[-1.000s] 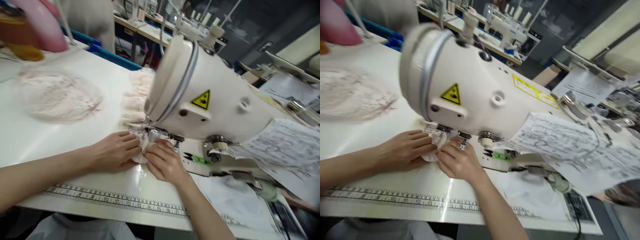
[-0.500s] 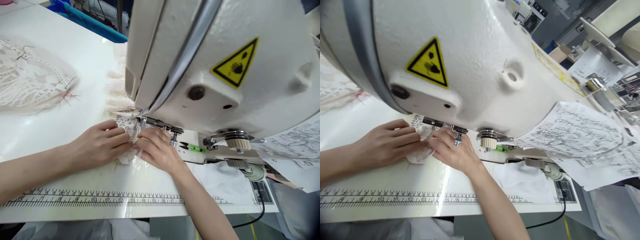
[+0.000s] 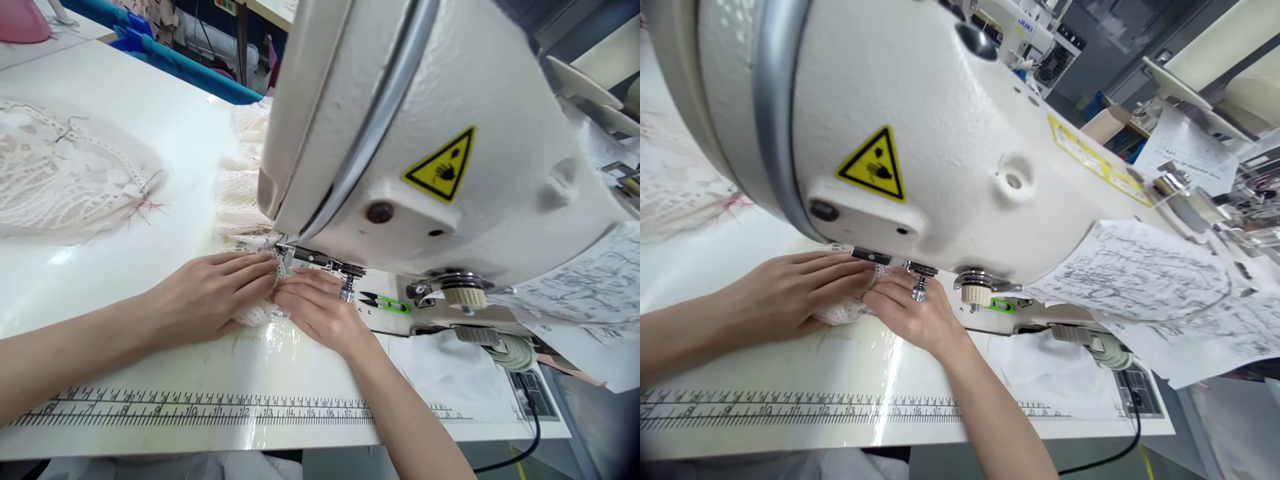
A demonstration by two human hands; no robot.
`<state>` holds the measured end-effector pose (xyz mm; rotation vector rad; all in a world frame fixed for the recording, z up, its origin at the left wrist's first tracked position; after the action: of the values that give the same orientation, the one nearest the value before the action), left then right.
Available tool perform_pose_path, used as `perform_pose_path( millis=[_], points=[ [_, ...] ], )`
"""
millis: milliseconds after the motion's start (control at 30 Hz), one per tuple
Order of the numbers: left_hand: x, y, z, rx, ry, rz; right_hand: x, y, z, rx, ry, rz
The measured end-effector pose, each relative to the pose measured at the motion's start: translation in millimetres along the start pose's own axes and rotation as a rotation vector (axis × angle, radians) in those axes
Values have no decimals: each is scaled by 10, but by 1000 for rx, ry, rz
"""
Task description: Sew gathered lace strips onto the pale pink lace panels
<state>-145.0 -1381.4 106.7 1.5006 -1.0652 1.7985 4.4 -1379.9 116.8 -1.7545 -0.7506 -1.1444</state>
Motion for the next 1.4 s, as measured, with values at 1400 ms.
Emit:
perform_pose_path(
  millis=[1400],
  points=[
    [-51, 31, 79, -25, -103, 16, 46, -1, -26, -57, 126, 86]
  ],
)
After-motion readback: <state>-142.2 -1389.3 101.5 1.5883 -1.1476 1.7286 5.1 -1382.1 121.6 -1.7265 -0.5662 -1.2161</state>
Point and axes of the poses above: each hand's wrist, its own y-axis away from the middle knuckle, its own x-axis out of the back of the hand, z = x × y, the point moved 7 cm from there along -y, towards the middle knuckle, and after that the axes turned 14 degrees about -z, right-handed, at the moved point
